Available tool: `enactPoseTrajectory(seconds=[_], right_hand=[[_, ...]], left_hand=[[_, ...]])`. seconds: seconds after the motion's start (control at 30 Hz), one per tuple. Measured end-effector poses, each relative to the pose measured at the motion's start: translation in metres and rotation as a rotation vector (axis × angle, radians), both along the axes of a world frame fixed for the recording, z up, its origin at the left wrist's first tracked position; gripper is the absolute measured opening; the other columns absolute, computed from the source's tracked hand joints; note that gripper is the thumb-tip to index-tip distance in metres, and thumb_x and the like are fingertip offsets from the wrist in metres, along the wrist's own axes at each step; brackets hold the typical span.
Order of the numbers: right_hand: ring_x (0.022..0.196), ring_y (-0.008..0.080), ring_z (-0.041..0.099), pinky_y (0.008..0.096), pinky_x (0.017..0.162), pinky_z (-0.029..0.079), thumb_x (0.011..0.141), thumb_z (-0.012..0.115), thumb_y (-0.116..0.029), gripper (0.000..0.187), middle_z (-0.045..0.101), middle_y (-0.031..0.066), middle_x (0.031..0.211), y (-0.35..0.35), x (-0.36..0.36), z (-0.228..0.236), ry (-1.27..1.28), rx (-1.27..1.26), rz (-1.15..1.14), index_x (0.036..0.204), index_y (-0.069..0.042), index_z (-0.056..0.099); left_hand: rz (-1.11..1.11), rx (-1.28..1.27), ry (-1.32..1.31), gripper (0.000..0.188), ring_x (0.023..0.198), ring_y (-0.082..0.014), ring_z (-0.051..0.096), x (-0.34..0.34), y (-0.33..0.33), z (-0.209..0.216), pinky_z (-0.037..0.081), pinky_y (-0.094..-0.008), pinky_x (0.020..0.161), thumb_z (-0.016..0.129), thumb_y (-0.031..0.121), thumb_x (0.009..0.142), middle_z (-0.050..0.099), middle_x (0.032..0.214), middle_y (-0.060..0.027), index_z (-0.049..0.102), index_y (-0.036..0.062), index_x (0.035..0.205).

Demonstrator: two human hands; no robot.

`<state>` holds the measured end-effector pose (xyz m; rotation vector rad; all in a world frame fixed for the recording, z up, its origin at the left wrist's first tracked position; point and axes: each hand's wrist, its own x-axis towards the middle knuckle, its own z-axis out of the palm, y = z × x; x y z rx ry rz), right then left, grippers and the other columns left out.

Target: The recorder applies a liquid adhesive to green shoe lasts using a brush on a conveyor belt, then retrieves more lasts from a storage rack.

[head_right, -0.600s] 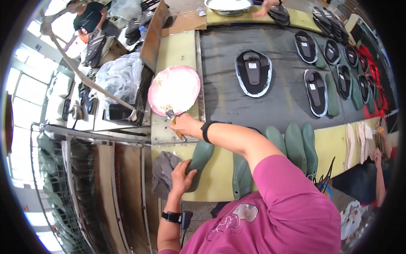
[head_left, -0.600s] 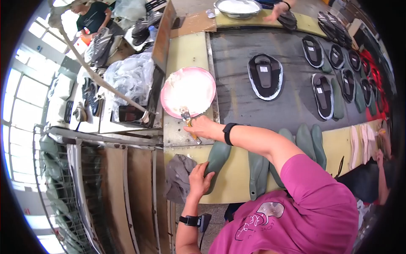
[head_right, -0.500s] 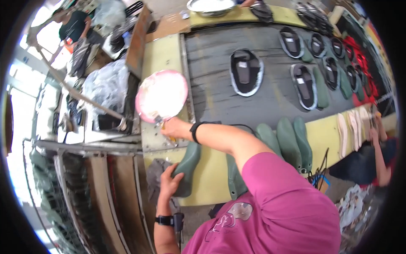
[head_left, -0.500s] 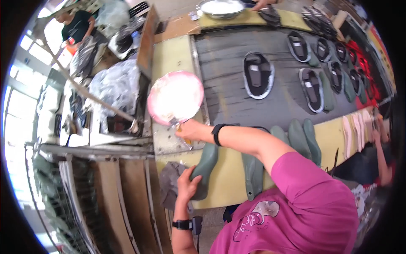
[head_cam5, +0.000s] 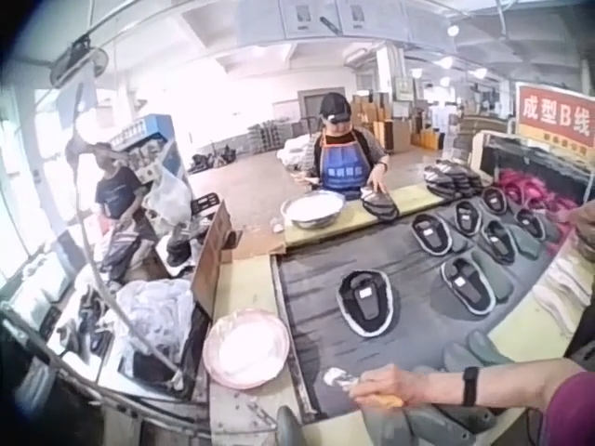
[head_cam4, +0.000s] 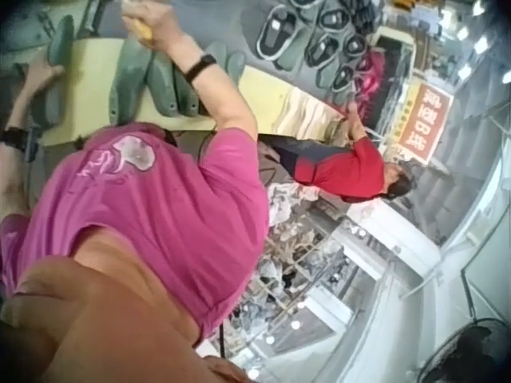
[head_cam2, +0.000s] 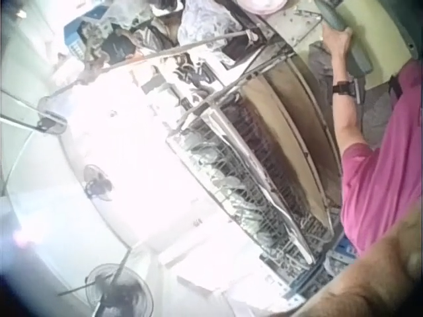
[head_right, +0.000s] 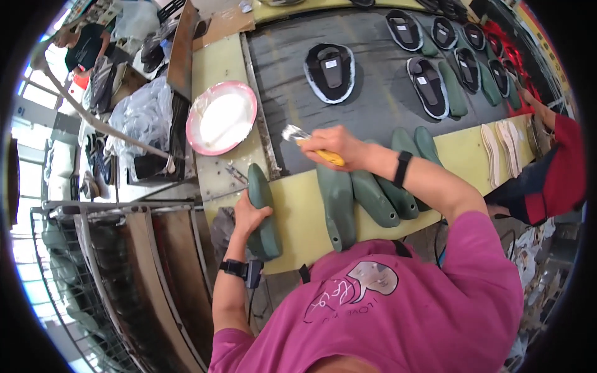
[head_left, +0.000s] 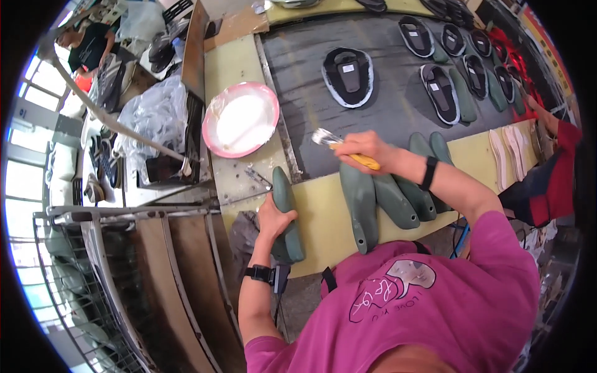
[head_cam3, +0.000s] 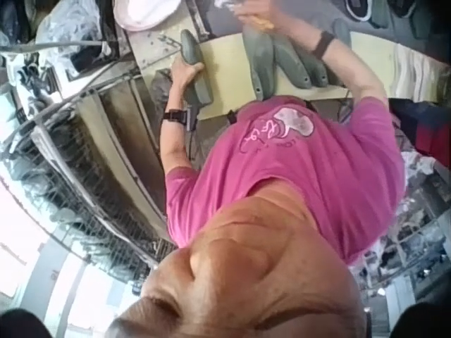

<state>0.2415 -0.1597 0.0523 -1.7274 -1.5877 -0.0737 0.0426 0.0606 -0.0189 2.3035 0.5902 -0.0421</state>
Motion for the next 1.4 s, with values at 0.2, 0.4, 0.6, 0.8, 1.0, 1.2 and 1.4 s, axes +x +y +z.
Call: enactPoseTrajectory(seconds=[0.2, 0.4, 0.6, 0.8, 1.0, 1.2, 1.4], right_hand=[[0.058, 0.0226, 0.058, 0.0300, 0.053, 0.044, 0.077, 0.059, -0.005, 0.007, 0.060, 0.0082, 0.069, -0.067, -0.024, 0.032, 0.302, 0.101, -0.196, 0.083, -0.005, 0.062], [0.058, 0.0215, 0.058, 0.0286, 0.053, 0.044, 0.078, 0.059, -0.007, 0.008, 0.061, 0.0078, 0.069, -0.094, -0.004, 0.037, 0.378, 0.272, -0.082, 0.085, -0.006, 0.062], [0.058, 0.0190, 0.059, 0.0289, 0.054, 0.046, 0.081, 0.059, -0.010, 0.012, 0.061, 0.0066, 0.069, -0.183, 0.037, -0.003, 0.585, -0.005, -0.250, 0.092, -0.006, 0.061], [0.069, 0.0257, 0.062, 0.0325, 0.062, 0.050, 0.080, 0.063, -0.016, 0.025, 0.062, 0.0120, 0.082, -0.243, 0.059, -0.024, 0.582, 0.204, -0.414, 0.098, -0.005, 0.050], [0.099, 0.0384, 0.053, 0.0402, 0.080, 0.046, 0.071, 0.071, -0.017, 0.041, 0.050, 0.0206, 0.117, -0.248, 0.094, -0.024, 0.234, 0.092, -0.375, 0.093, -0.005, 0.039], [0.106, 0.0422, 0.045, 0.0429, 0.090, 0.039, 0.067, 0.071, -0.010, 0.043, 0.041, 0.0252, 0.124, -0.250, 0.148, -0.060, 0.313, -0.122, -0.296, 0.094, -0.005, 0.038], [0.105, 0.0424, 0.043, 0.0454, 0.089, 0.038, 0.064, 0.060, 0.004, 0.037, 0.043, 0.0260, 0.113, -0.242, 0.180, -0.129, 0.175, -0.276, -0.375, 0.094, -0.003, 0.040]], left_hand=[[-0.164, -0.810, 0.007, 0.060, 0.078, -0.0169, 0.056, 0.026, -0.020, 0.040, 0.046, -0.0285, 0.073, 0.065, 0.011, 0.050, 0.058, 0.089, -0.0080, 0.050, -0.0046, 0.106], [-0.399, -0.798, 0.042, 0.065, 0.082, -0.0157, 0.054, 0.073, -0.081, 0.083, 0.044, -0.0278, 0.074, 0.064, 0.013, 0.048, 0.057, 0.091, -0.0073, 0.049, -0.0048, 0.109], [-0.218, -1.081, -0.017, 0.062, 0.081, -0.0208, 0.057, 0.122, -0.157, 0.087, 0.047, -0.0312, 0.072, 0.061, 0.009, 0.048, 0.058, 0.092, -0.0109, 0.049, -0.0056, 0.107], [-0.080, -1.073, -0.082, 0.056, 0.082, -0.0229, 0.058, 0.218, -0.222, 0.064, 0.049, -0.0326, 0.072, 0.064, 0.007, 0.058, 0.058, 0.094, -0.0135, 0.046, -0.0045, 0.109], [0.032, -1.062, -0.053, 0.049, 0.076, -0.0210, 0.056, 0.328, -0.252, 0.018, 0.048, -0.0334, 0.067, 0.065, 0.011, 0.064, 0.056, 0.090, -0.0098, 0.047, 0.0009, 0.108], [0.050, -1.066, -0.017, 0.049, 0.081, -0.0206, 0.056, 0.407, -0.264, -0.040, 0.047, -0.0328, 0.072, 0.067, 0.012, 0.064, 0.057, 0.093, -0.0106, 0.047, 0.0015, 0.108], [-0.120, -0.645, 0.087, 0.061, 0.096, -0.0229, 0.055, 0.432, -0.262, -0.087, 0.043, -0.0327, 0.083, 0.068, 0.019, 0.071, 0.056, 0.105, -0.0164, 0.040, -0.0040, 0.120]])
